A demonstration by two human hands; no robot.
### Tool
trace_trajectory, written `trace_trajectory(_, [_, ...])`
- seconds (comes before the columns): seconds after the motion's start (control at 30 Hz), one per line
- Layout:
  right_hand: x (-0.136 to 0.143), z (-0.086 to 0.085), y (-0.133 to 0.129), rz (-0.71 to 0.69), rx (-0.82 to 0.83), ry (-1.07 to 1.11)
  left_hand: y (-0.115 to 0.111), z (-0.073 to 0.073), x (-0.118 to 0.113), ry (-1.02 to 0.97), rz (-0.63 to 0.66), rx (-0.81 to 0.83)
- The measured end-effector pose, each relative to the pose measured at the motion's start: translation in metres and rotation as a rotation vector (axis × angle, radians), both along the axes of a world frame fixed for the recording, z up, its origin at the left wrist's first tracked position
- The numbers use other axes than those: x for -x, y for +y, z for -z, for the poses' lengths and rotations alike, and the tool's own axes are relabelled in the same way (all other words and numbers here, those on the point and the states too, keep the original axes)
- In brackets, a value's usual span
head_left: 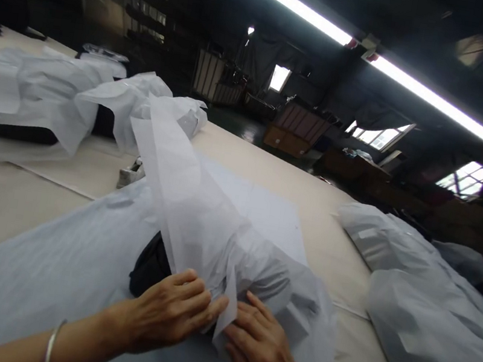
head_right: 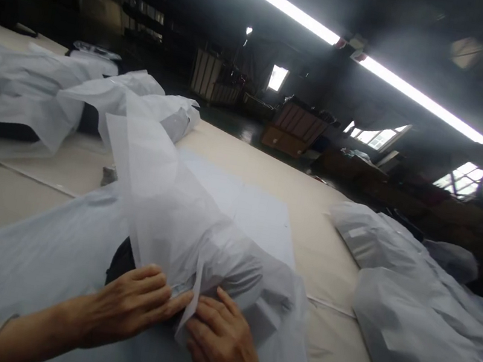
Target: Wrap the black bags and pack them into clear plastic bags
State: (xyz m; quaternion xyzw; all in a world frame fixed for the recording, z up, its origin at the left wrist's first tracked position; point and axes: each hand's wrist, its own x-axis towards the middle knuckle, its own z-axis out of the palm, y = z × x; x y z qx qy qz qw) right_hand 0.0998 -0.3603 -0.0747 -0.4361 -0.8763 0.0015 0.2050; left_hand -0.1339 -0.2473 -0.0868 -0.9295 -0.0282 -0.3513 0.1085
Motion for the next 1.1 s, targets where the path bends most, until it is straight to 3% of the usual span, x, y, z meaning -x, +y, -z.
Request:
trace_trajectory(0.17, [-0.007,-0.046,0.033,0.171,-0.11,0.383,-0.004,0.003,0.002,-0.095,0.003,0.023])
trace_trajectory(0.23, [-0.009,-0.053,0.055,0.25,-0.07,0.459,-0.002,0.002,0.005,-0.116,0.017,0.04])
trace_trajectory(0.3, [-0.01,-0.045,0.071,0.306,0.023,0.5,0.001,-0.003,0.008,-0.088,0.047,0.123])
trace_trajectory(0.4, [-0.012,-0.017,0.077,0.368,0.076,0.548,0.012,-0.014,0.015,-0.107,0.094,0.403])
trace_trajectory(0.47, [-0.014,0.001,0.073,0.409,0.044,0.599,0.024,-0.021,0.017,-0.175,0.027,0.495])
trace_trajectory(0.53, [-0.016,0.011,0.069,0.424,0.016,0.642,0.04,-0.026,0.014,-0.153,-0.118,0.416])
trace_trajectory(0.6, [-0.018,0.014,0.067,0.418,0.02,0.654,0.059,-0.027,0.007,0.0,-0.207,0.304])
trace_trajectory(0.67, [-0.018,0.012,0.069,0.377,0.027,0.635,0.077,-0.027,-0.002,0.185,-0.23,0.332])
trace_trajectory(0.87, [-0.011,0.008,0.072,0.242,-0.09,0.512,0.122,-0.038,-0.015,0.334,-0.094,0.909])
trace_trajectory(0.97, [-0.009,0.01,0.072,0.217,-0.137,0.473,0.149,-0.056,-0.02,0.42,-0.039,1.099])
trace_trajectory(1.1, [-0.006,0.013,0.072,0.212,-0.177,0.452,0.202,-0.097,-0.042,0.459,-0.059,1.183])
